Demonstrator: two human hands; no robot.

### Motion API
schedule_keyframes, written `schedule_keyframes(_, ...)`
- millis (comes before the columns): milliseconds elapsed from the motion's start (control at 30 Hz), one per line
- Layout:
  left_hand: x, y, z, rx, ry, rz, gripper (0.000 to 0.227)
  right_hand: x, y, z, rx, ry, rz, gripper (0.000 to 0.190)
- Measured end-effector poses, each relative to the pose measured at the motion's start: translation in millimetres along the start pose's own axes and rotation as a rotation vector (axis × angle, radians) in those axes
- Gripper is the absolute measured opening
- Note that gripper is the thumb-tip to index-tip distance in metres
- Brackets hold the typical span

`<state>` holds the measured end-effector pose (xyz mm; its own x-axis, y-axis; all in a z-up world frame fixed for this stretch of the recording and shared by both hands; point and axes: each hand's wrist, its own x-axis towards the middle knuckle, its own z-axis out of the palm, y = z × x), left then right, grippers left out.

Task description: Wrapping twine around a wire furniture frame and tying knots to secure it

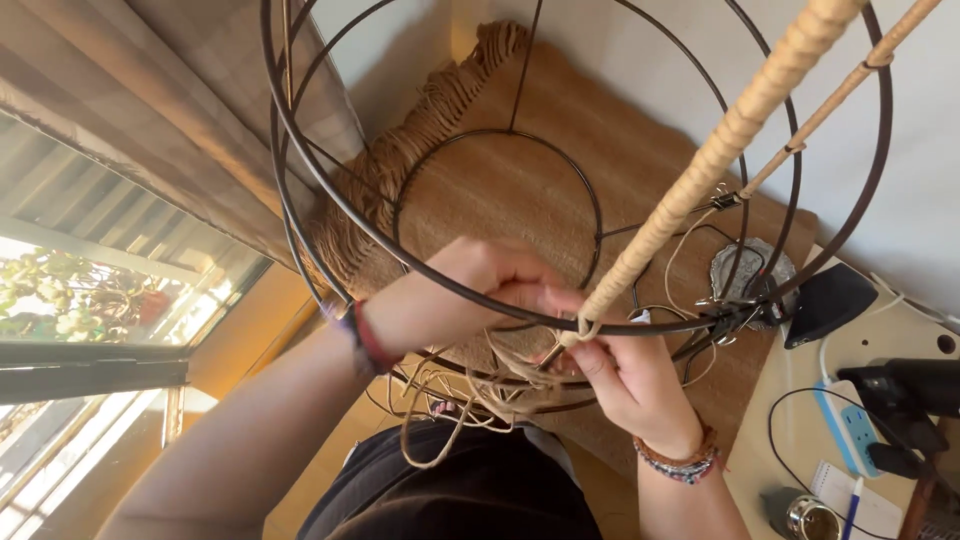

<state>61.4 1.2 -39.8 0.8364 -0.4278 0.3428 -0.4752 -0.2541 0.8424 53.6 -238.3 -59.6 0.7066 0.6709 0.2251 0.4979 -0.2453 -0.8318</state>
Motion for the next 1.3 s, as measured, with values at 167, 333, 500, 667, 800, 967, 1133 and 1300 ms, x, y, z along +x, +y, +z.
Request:
schedule_keyframes(167,31,-20,17,0.123,-0.195,-0.29,0.022,-2,-1,9,-0.101,0.19,-0.036,0.023)
schedule_keyframes(333,19,-12,27,0.194,-0.105,-0.186,0.013,-13,8,16,-0.15,0.514,-0.311,0.012)
schedule_keyframes(500,-33,52,15,0.267,0.195,-0.019,0.003,-37,34,24,-0.051,0.604,-0.485,0.033)
schedule_keyframes(667,-53,93,33,0.141,0.222,-0.105,0.035,-39,-11,45,-0.308,0.371,-0.46,0.027)
schedule_keyframes(800,-44,83,29,0.025,0.158,-0.271,0.041,-23,-65,47,-0.523,0.428,-0.495,0.019)
schedule_keyframes(967,-39,73,33,0.111,0.255,-0.028,0.016,-21,-69,32,-0.633,0.376,-0.501,0.017)
schedule_keyframes(1133,-50,29,43,0.107,0.223,0.02,0.022,-45,-28,21,-0.106,0.706,-0.18,0.012)
schedule_keyframes(1300,-50,23,46,0.093,0.257,-0.039,0.025,-32,-22,-5,0.894,0.711,0.02,0.027)
